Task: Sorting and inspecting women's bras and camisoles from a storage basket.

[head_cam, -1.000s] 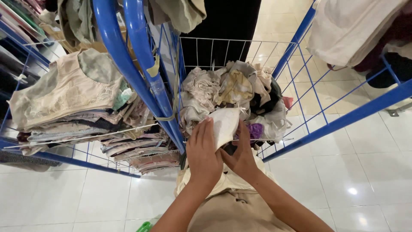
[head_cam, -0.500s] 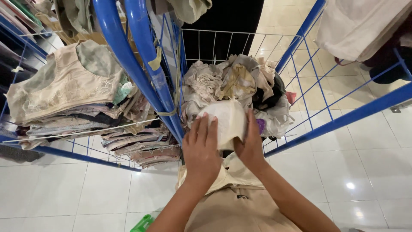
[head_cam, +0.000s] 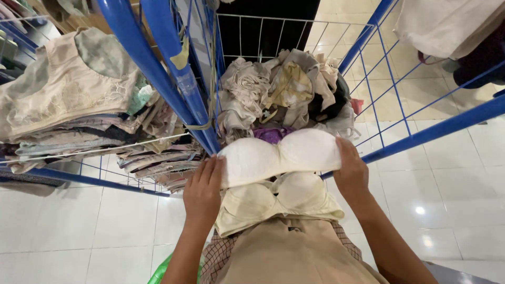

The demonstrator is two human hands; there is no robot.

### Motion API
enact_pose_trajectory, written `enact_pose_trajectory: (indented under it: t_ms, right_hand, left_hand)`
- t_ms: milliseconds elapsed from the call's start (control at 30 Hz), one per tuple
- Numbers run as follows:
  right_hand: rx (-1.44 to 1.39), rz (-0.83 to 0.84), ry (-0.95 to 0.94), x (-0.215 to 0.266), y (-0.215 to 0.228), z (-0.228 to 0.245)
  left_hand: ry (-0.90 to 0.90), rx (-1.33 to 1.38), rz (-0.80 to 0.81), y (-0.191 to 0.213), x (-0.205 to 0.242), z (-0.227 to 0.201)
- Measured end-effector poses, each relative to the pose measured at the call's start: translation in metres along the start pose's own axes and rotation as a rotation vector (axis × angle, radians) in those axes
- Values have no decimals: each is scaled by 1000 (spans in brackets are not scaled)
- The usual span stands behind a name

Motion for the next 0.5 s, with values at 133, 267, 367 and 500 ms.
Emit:
enact_pose_trajectory:
  t_ms: [133,267,367,500]
  right_hand:
    - [122,164,0,72,-52,-19]
    - [227,545,-121,134,-111,-34]
    - [163,552,-168,134,-105,-34]
    - [146,610,-140,139,-113,-44]
  left_hand:
    - [-47,-54,176,-65,68,6]
    - [-40,26,417,-131,136,9]
    - [42,171,534,-137,139,9]
    - [-8,226,520,-135,137,11]
Point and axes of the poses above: each hand's wrist, its own x-axis away from the middle knuckle, its own y-axis out of the back of the hand, z = x × y, the point moved 8 cm from there along -x, towards the middle knuckle, and after that the axes turned 11 degrees about z, right-handed, at the moved point
